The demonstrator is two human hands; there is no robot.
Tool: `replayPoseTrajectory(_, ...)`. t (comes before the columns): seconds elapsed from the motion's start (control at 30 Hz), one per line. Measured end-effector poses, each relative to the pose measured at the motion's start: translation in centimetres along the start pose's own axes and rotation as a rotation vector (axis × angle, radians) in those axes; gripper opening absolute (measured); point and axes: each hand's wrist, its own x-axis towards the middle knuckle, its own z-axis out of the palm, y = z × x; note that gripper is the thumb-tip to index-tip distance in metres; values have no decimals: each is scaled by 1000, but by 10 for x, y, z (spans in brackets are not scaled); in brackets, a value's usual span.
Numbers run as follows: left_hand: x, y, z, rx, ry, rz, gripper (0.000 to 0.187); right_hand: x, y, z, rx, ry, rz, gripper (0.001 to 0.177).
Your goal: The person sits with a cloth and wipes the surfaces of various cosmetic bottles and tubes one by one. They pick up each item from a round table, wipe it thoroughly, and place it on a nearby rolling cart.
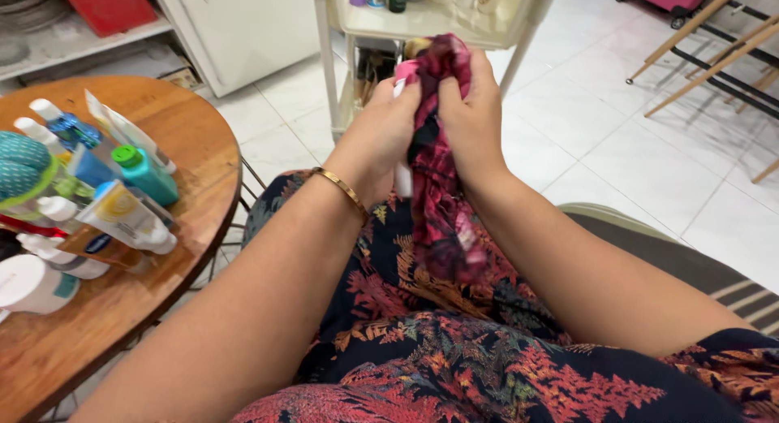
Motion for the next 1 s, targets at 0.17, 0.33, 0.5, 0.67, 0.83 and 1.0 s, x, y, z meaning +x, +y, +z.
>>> replayPoseTrajectory(0.17, -1, 3, -4, -9, 77, -27, 34, -39, -17, -10, -434, -80, -336, 47)
replayPoseTrajectory(0.33, -8, -1, 12, 162, 69, 60, 30, -34, 9, -20, -370, 72, -41, 28)
replayPoseTrajectory(0.5, -11, 6, 20, 346, 89, -1, 41, -13, -1, -29, -353, -37, -136, 36)
replayPoseTrajectory(0.67, -4, 6, 16, 301, 179, 42, 42, -57, -29, -13, -383, -114, -301, 51)
replayPoseTrajectory(0.83, -7, -5, 15, 702, 251, 282, 52, -53, -22, -7, -27, -62, -24, 50)
replayPoseTrajectory(1.0, -9, -1, 15, 934, 172, 55, 66, -17, -7, -23, 188, -40, 189, 21)
